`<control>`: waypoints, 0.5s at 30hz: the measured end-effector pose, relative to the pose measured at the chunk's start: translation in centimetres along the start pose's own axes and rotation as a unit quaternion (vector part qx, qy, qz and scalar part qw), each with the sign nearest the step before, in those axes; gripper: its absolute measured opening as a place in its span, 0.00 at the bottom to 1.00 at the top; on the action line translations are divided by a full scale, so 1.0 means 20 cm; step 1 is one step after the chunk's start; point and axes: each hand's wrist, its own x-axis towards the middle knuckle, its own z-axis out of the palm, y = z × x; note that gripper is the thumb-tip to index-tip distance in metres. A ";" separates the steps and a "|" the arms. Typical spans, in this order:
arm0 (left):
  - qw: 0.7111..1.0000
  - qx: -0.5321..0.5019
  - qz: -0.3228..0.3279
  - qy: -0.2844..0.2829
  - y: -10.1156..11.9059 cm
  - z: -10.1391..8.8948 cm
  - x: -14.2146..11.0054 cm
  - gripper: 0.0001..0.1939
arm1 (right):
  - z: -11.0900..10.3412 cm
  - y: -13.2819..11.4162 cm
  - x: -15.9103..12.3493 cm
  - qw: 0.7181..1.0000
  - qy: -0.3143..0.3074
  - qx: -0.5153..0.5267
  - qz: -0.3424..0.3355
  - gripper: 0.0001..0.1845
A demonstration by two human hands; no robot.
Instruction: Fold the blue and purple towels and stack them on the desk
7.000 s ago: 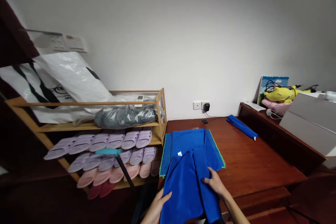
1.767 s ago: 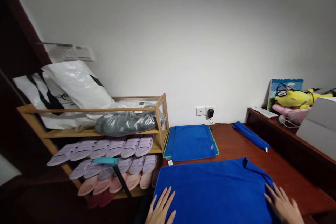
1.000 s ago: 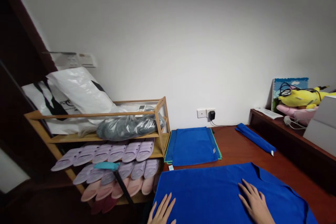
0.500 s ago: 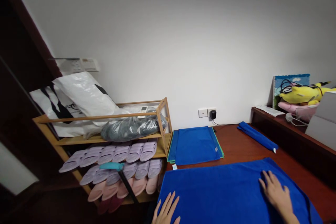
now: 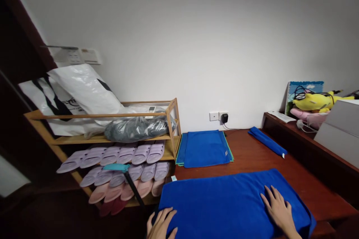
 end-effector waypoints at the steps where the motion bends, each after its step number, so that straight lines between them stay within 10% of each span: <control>1: 1.000 0.004 -0.007 0.023 0.00 0.00 0.01 0.19 | -0.02 0.00 0.00 1.000 0.006 0.003 0.004 0.35; 5: 0.996 0.012 -0.018 0.092 0.02 0.01 0.15 0.22 | -0.04 0.00 0.06 0.999 0.018 -0.007 0.027 0.37; 15: 0.999 0.030 -0.017 0.001 0.04 0.09 0.36 0.29 | 0.01 0.16 0.28 0.988 -0.007 -0.020 0.155 0.43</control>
